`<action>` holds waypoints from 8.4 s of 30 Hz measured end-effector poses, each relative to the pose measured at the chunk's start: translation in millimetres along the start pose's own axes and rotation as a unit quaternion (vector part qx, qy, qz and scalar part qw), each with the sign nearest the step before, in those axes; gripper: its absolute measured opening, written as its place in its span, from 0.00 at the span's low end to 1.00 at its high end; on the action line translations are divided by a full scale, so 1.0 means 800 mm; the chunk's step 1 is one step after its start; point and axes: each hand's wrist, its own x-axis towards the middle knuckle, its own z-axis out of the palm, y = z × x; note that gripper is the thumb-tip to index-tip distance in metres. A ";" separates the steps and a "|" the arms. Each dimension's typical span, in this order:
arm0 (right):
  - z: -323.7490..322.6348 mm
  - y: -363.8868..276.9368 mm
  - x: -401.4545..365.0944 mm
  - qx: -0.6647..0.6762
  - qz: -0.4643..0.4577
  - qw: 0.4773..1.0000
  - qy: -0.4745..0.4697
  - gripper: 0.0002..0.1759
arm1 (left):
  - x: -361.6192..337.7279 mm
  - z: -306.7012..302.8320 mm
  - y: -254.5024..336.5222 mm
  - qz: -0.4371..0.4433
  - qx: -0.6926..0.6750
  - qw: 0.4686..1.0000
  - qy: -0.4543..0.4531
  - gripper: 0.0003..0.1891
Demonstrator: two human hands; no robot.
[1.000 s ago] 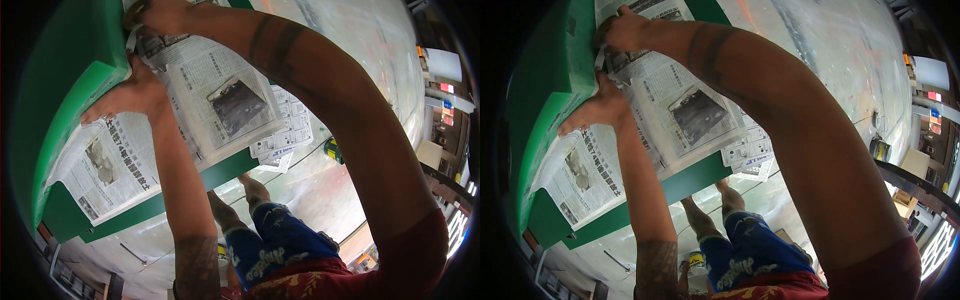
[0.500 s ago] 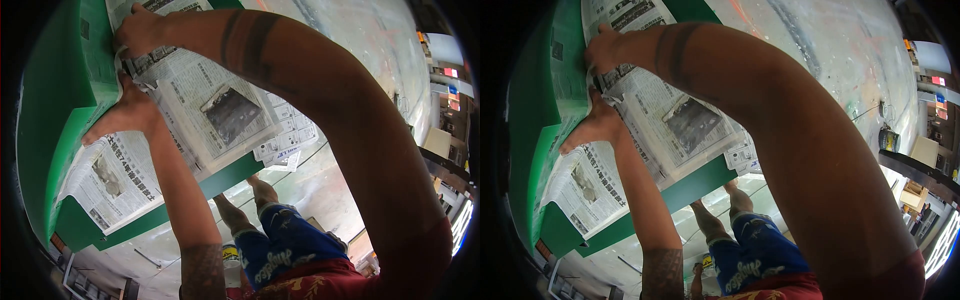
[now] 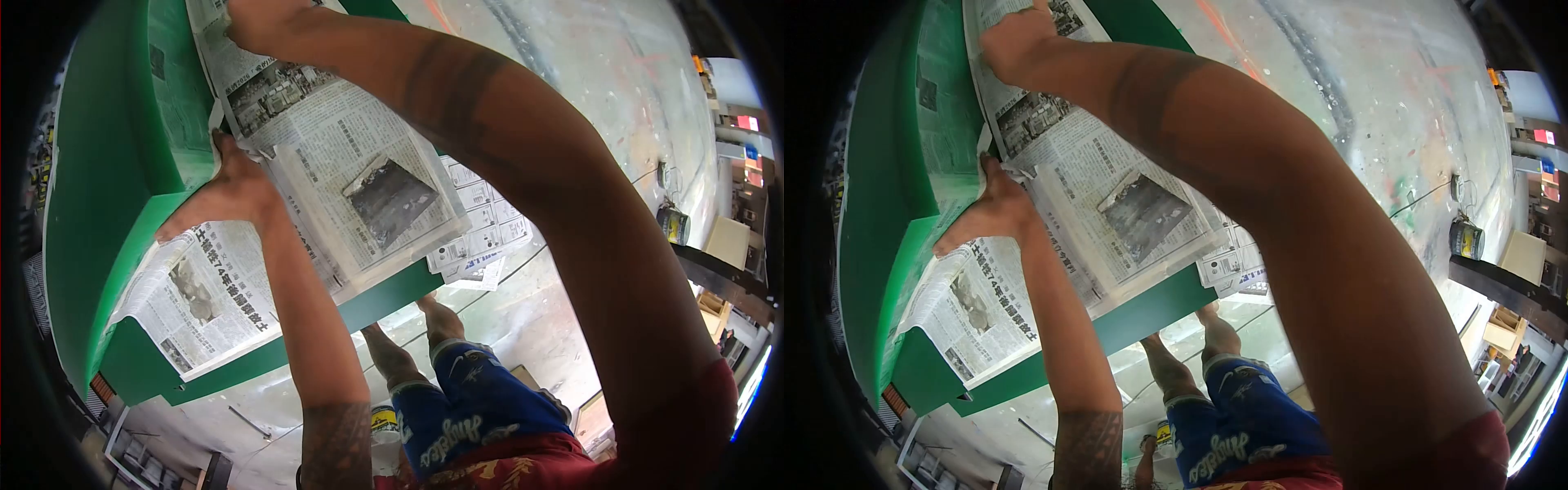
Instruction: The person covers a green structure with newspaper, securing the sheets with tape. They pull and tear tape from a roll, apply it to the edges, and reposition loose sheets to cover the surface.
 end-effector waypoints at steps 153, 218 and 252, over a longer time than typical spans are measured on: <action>-0.143 0.176 0.052 0.476 -0.334 0.531 -0.616 0.22 | 0.052 -0.043 0.459 -0.599 -0.259 0.732 0.197 0.34; 0.060 -0.042 0.119 -0.001 -0.643 0.732 -0.227 0.22 | -0.040 0.004 0.179 -0.568 0.371 0.722 0.134 0.07; 0.065 -0.050 0.096 -0.012 -0.599 0.765 -0.238 0.13 | -0.025 0.016 0.168 -0.608 0.455 0.646 0.081 0.12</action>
